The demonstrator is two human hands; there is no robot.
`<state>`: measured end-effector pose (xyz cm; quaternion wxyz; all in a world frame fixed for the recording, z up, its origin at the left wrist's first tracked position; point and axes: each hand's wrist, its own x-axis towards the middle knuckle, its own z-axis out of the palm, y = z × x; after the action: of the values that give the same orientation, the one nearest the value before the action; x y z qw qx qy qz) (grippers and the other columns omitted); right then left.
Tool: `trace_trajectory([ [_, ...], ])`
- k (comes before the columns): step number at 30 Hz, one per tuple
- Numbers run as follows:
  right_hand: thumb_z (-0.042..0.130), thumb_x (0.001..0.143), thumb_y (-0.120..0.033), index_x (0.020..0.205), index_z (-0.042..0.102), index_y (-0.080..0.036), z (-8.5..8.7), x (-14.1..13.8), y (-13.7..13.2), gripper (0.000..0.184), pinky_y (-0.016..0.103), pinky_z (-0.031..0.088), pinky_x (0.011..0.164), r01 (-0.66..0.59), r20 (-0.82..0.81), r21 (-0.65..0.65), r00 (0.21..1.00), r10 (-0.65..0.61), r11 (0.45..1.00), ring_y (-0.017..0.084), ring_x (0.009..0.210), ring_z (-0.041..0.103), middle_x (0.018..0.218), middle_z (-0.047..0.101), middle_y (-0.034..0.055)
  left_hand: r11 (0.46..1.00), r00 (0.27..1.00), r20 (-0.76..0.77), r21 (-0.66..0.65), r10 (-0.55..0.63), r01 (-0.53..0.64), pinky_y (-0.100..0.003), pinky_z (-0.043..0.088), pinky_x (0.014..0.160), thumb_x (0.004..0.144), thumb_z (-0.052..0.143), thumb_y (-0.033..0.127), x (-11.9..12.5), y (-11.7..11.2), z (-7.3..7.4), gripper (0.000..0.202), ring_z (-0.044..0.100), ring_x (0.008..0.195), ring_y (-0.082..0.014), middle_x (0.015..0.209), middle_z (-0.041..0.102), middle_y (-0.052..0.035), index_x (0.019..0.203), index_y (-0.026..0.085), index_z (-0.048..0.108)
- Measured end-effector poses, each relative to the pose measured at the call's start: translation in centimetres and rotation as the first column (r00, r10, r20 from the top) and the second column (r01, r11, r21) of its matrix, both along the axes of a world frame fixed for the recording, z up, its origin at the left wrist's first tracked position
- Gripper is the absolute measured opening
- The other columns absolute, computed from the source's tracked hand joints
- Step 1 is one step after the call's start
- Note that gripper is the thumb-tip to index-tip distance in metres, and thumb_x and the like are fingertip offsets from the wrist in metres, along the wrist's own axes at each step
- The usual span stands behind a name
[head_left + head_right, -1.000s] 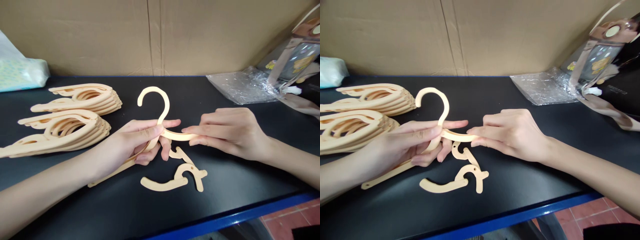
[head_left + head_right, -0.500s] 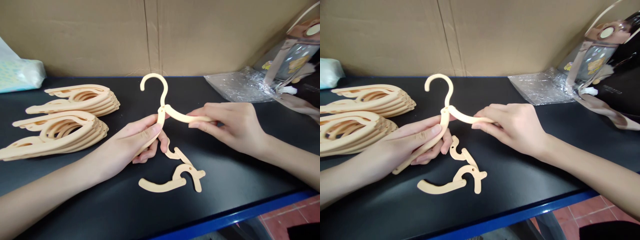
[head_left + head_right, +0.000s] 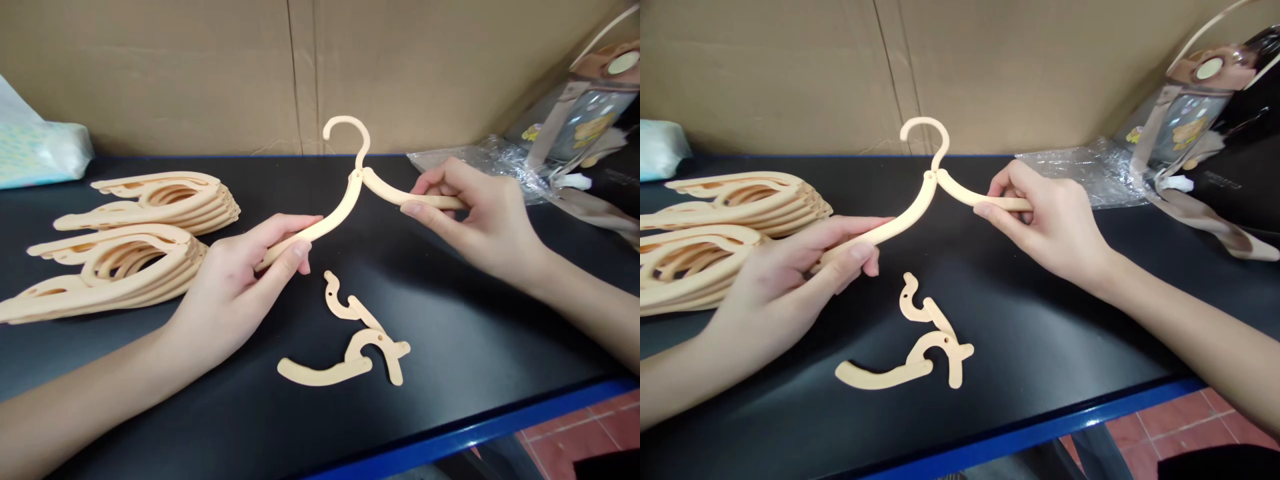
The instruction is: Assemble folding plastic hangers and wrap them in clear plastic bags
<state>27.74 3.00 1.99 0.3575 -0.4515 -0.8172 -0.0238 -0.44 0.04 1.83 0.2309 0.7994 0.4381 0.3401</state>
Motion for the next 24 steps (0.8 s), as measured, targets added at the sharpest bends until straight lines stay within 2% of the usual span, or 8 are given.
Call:
trace_trajectory([
  [4,0.059,0.095,-0.032,0.103,0.062,-0.02,-0.5,-0.8,-0.1,0.015,0.037,0.048,0.072,-0.059,0.086,0.118,0.995,0.049,0.991,0.023,0.081,0.063,0.092,0.067,0.0068,0.989,0.993,-0.077,0.111,-0.091,0.099,-0.015,0.043,0.056,0.102,0.048,0.03,0.0,-0.1,-0.5,0.032,0.054,0.055,-0.0056,0.071,0.064,0.0073,0.129,0.019,0.062],
  [7,0.061,0.093,-0.03,0.11,0.061,-0.023,-0.4,-1.3,-0.6,0.019,0.046,0.049,0.084,-0.061,0.167,0.254,0.986,0.018,0.965,0.03,0.1,0.063,0.111,0.066,0.0114,0.974,0.983,-0.129,0.169,-0.127,0.148,-0.013,0.048,0.065,0.102,0.048,0.025,-0.3,-0.4,-1.2,0.035,0.064,0.066,-0.0064,0.09,0.072,0.0044,0.135,0.02,0.058],
  [11,0.064,0.091,-0.028,0.117,0.057,-0.027,0.4,-1.6,-1.7,0.027,0.052,0.048,0.09,-0.04,0.197,0.422,0.979,-0.049,0.906,0.032,0.107,0.061,0.122,0.063,0.0124,0.961,0.975,-0.186,0.226,-0.122,0.163,-0.017,0.053,0.082,0.103,0.047,0.027,-0.6,-0.6,-1.7,0.039,0.072,0.088,-0.0118,0.115,0.074,-0.0001,0.141,0.022,0.054],
  [13,0.065,0.089,-0.024,0.119,0.055,-0.027,0.8,-1.7,-2.3,0.031,0.051,0.049,0.09,-0.06,0.221,0.437,0.974,-0.043,0.897,0.032,0.109,0.06,0.125,0.061,0.0133,0.965,0.972,-0.204,0.207,-0.118,0.161,-0.02,0.054,0.087,0.104,0.046,0.029,-0.5,-0.7,-1.7,0.037,0.072,0.094,-0.0141,0.12,0.073,-0.0002,0.14,0.024,0.055],
  [16,0.067,0.089,-0.02,0.121,0.055,-0.024,1.0,-1.9,-3.1,0.034,0.048,0.049,0.089,-0.144,0.289,0.422,0.957,0.018,0.895,0.032,0.11,0.06,0.127,0.062,0.0152,0.985,0.971,-0.213,0.11,-0.109,0.135,-0.023,0.052,0.093,0.106,0.042,0.035,-0.2,-0.9,-1.2,0.037,0.072,0.1,-0.0164,0.125,0.072,-0.001,0.137,0.023,0.058],
  [19,0.066,0.091,-0.025,0.126,0.055,-0.023,0.7,-2.2,-3.3,0.036,0.045,0.048,0.089,-0.223,0.378,0.397,0.924,0.063,0.89,0.03,0.11,0.063,0.126,0.067,0.0127,0.993,0.969,-0.225,0.034,-0.104,0.115,-0.025,0.052,0.095,0.106,0.04,0.04,0.0,-1.2,-0.8,0.04,0.071,0.1,-0.0177,0.124,0.073,-0.0007,0.136,0.023,0.059],
  [24,0.058,0.099,-0.031,0.129,0.058,-0.016,-0.2,-2.7,-2.4,0.034,0.042,0.046,0.099,-0.329,0.478,0.318,0.866,0.149,0.889,0.023,0.105,0.066,0.116,0.074,0.008,0.99,0.966,-0.223,0.008,-0.134,0.139,-0.025,0.052,0.091,0.105,0.04,0.044,0.1,-1.2,-0.6,0.04,0.072,0.092,-0.0171,0.119,0.075,0.0008,0.134,0.027,0.061],
])
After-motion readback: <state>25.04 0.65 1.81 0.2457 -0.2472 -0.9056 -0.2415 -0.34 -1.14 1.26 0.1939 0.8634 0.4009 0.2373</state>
